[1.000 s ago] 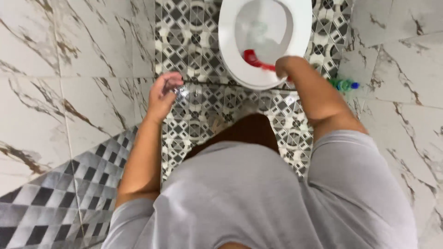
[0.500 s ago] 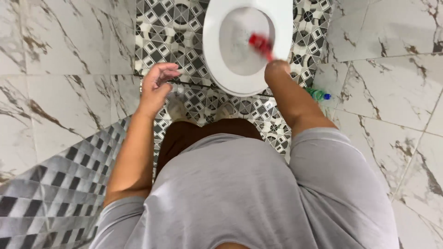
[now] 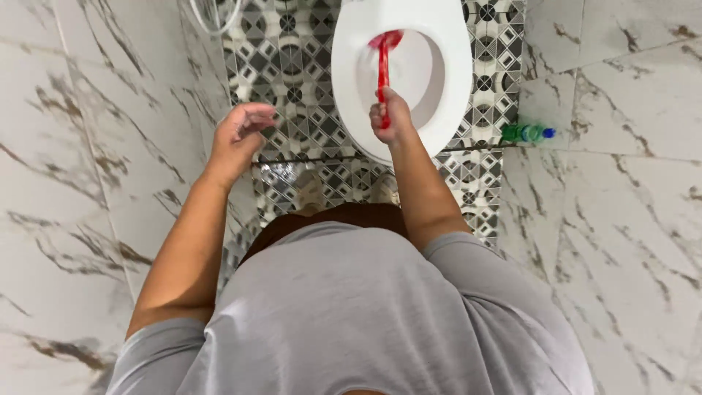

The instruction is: The person pours green cleaning liquid into the toilet bowl and scrubs the interior with a red toilet brush. They then use a handheld bidet sprayer to rinse the toilet bowl, the brush, and the surrounding floor area.

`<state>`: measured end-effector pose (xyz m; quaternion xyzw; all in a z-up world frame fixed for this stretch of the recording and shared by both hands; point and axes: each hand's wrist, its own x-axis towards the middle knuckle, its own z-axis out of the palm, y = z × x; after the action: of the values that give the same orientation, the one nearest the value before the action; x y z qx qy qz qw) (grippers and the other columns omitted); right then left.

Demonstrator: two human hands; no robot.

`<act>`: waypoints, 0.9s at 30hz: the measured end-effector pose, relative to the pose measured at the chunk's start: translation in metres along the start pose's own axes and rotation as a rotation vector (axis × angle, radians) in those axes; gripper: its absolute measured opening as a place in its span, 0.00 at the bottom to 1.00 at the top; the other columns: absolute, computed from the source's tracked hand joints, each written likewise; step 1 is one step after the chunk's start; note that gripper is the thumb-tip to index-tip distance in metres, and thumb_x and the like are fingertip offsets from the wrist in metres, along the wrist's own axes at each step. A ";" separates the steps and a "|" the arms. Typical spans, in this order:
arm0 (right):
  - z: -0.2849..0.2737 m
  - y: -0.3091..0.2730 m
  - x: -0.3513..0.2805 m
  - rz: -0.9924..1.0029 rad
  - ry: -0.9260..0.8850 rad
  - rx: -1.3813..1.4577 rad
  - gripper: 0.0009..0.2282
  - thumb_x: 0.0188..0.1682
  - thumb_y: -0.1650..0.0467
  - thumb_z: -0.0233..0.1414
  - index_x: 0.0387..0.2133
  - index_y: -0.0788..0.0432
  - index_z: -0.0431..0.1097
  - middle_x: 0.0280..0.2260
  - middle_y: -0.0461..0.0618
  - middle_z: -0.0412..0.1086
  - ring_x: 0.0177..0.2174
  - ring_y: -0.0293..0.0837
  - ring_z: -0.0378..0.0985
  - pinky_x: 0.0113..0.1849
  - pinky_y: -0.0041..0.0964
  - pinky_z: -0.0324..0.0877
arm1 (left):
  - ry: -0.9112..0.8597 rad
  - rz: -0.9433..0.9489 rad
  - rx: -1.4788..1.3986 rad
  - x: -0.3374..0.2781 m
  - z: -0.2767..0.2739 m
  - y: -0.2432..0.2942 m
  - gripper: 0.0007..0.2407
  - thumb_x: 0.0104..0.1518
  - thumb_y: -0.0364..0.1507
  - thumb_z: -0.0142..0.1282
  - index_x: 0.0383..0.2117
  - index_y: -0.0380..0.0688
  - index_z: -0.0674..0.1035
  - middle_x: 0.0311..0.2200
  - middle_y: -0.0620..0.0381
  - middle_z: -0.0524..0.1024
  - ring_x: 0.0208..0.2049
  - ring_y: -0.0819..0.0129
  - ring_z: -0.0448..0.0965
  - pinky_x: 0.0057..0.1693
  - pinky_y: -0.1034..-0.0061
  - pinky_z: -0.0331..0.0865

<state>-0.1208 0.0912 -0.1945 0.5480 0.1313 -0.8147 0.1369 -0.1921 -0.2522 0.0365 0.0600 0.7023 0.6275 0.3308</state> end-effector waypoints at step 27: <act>-0.063 -0.063 -0.044 0.204 0.588 -2.336 0.20 0.54 0.69 0.49 0.60 0.58 0.66 0.53 0.56 0.72 0.45 0.52 0.79 0.36 0.47 0.75 | -0.214 0.000 0.003 0.059 -0.022 -0.016 0.23 0.46 0.12 0.42 0.51 0.37 0.77 0.52 0.55 0.73 0.54 0.64 0.76 0.67 0.67 0.69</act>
<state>-0.0740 0.1759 -0.1728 0.2663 0.7705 -0.0346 0.5781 -0.2439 -0.2443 -0.0013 0.1272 0.6638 0.6167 0.4036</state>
